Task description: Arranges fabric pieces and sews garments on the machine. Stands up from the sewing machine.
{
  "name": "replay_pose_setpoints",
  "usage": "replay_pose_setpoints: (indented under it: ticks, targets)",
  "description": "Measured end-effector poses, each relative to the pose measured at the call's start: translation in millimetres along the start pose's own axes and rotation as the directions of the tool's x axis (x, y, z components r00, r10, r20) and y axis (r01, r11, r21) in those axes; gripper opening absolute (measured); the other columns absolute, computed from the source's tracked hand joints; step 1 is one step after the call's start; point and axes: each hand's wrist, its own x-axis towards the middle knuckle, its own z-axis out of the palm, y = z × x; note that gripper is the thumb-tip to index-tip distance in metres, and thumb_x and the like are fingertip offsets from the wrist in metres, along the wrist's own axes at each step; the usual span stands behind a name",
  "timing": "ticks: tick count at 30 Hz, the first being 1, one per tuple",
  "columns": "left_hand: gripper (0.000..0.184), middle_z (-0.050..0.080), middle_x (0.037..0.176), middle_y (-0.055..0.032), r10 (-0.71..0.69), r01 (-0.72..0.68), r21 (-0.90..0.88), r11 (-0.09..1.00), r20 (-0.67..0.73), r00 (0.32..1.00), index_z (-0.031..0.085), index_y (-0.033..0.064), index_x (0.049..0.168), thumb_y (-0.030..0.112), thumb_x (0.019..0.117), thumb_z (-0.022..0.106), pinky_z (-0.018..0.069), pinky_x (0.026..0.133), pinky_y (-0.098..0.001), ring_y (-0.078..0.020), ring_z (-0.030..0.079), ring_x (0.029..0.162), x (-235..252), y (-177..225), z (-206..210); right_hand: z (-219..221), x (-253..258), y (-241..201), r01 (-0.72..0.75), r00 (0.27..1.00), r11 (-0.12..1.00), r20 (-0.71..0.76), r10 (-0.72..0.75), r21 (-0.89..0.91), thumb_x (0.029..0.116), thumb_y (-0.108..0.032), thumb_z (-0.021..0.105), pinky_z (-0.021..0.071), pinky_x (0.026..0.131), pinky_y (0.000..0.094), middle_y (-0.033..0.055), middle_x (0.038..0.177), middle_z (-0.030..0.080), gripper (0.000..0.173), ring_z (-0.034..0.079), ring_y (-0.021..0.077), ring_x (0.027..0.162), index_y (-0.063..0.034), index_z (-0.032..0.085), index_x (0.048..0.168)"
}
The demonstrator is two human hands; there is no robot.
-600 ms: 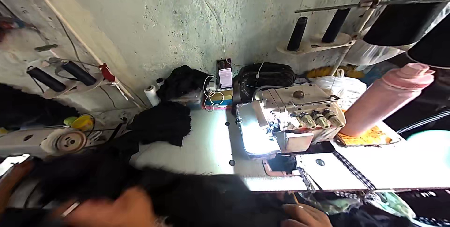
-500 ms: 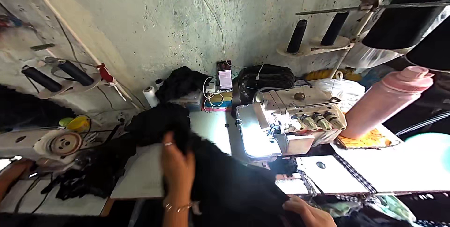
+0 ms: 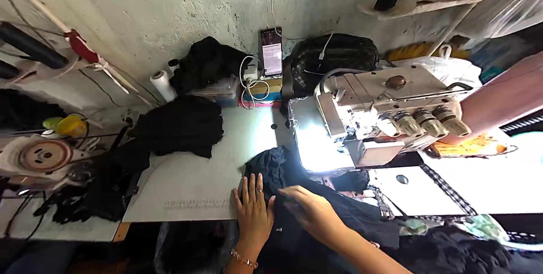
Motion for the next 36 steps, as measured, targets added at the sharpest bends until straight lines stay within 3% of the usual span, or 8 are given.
replay_pose_setpoints:
  ticks: [4, 9, 15, 21, 26, 29, 32, 36]
  targets:
    - [0.064, 0.051, 0.153, -0.0199, 0.012, -0.010, -0.079, 0.997, 0.023, 1.000, 0.042, 0.0000, 0.155, 0.040, 0.1047, 0.037, 0.0245, 0.112, -0.0738, -0.0442, 0.045, 0.143, 4.4, -15.5, -7.0, 3.3, 36.2, -1.0, -0.292, 0.888, 0.948, 0.332, 0.317, -0.122, 0.0899, -0.045, 0.076, 0.0552, 0.084, 0.0614, 0.0192, 0.129, 0.065, 0.066, 0.069, 0.0396, 0.102, -0.0128, 0.056, 0.144]
    - [0.064, 0.054, 0.150, -0.0192, -0.044, 0.045, -0.215, 0.976, 0.007, 0.999, 0.043, -0.0028, 0.152, 0.039, 0.1039, 0.043, 0.0258, 0.113, -0.0715, -0.0399, 0.049, 0.141, 11.0, -19.5, -13.7, 28.5, -9.3, 28.1, -0.007, 0.976, 0.994, -0.215, -0.016, -0.106, 0.0921, -0.029, 0.070, 0.0603, 0.060, 0.0442, 0.0077, 0.099, 0.075, 0.024, 0.074, 0.0229, 0.077, -0.0109, 0.077, 0.105]
    - [0.077, 0.070, 0.090, -0.0161, -0.174, 0.165, -0.448, 0.878, 0.020, 0.984, 0.044, -0.0090, 0.148, 0.033, 0.0903, 0.074, 0.0548, 0.074, -0.0485, -0.0289, 0.067, 0.077, 59.6, 4.6, -31.0, 41.1, -22.2, 20.1, 0.163, 0.933, 0.953, -0.273, -0.233, -0.257, 0.0899, -0.016, 0.068, 0.0591, 0.058, 0.0302, 0.0063, 0.113, 0.074, 0.018, 0.074, 0.0174, 0.081, -0.0152, 0.077, 0.105]
    - [0.041, 0.073, 0.113, -0.0009, -0.097, 0.332, -0.832, -0.445, 0.413, 0.905, 0.056, 0.0167, 0.133, 0.012, 0.0926, 0.054, 0.0631, 0.078, -0.0312, -0.0130, 0.074, 0.095, 44.2, 2.2, -83.5, -23.5, -18.4, 7.3, 0.058, 0.926, 0.988, -0.361, -0.107, -0.144, 0.0953, -0.042, 0.068, 0.0612, 0.072, 0.0330, 0.0096, 0.125, 0.071, 0.050, 0.073, 0.0167, 0.099, -0.0102, 0.064, 0.134]
    - [0.037, 0.076, 0.104, -0.0077, 0.023, 0.304, -0.608, -0.733, 0.425, 0.905, 0.073, 0.0105, 0.123, 0.024, 0.0927, 0.057, 0.0622, 0.081, -0.0332, -0.0160, 0.075, 0.094, 38.4, -22.1, -77.4, -38.6, -19.3, 14.2, 0.022, 0.997, 0.986, 0.066, -0.033, 0.163, 0.0914, -0.042, 0.072, 0.0580, 0.064, 0.0425, 0.0036, 0.083, 0.074, 0.036, 0.070, 0.0161, 0.071, -0.0127, 0.075, 0.113]
    - [0.032, 0.076, 0.097, -0.0020, -0.235, 0.321, -0.782, -0.535, 0.502, 0.832, 0.066, 0.0145, 0.119, 0.016, 0.0980, 0.042, 0.0631, 0.074, -0.0294, -0.0112, 0.075, 0.087, 40.5, -26.8, -68.0, -23.0, -25.8, 12.1, 0.031, 0.997, 0.987, 0.066, -0.042, 0.155, 0.0909, -0.038, 0.072, 0.0525, 0.058, 0.0314, 0.0024, 0.080, 0.065, 0.027, 0.062, 0.0119, 0.068, -0.0109, 0.073, 0.093]
    - [0.042, 0.063, 0.114, -0.0036, -0.386, 0.425, -0.871, 0.248, 0.313, 0.868, 0.048, 0.0006, 0.135, 0.010, 0.0949, 0.048, 0.0570, 0.079, -0.0247, -0.0065, 0.065, 0.097, 41.5, -36.8, -54.3, 4.7, -32.4, 16.0, 0.082, 0.992, 0.995, -0.091, -0.088, -0.064, 0.0900, -0.032, 0.068, 0.0578, 0.058, 0.0356, 0.0074, 0.096, 0.071, 0.023, 0.070, 0.0188, 0.076, -0.0089, 0.069, 0.093]
    - [0.029, 0.066, 0.119, -0.0207, -0.030, -0.079, -0.486, 0.870, -0.212, 0.977, 0.065, -0.0030, 0.117, 0.017, 0.0968, 0.059, 0.0520, 0.088, -0.0393, -0.0265, 0.063, 0.110, 57.0, -17.5, -75.3, 20.0, -35.4, 14.2, 0.115, 0.974, 0.984, -0.178, -0.139, -0.137, 0.0891, -0.032, 0.069, 0.0536, 0.051, 0.0305, 0.0035, 0.076, 0.066, 0.023, 0.066, 0.0154, 0.063, -0.0097, 0.067, 0.091]
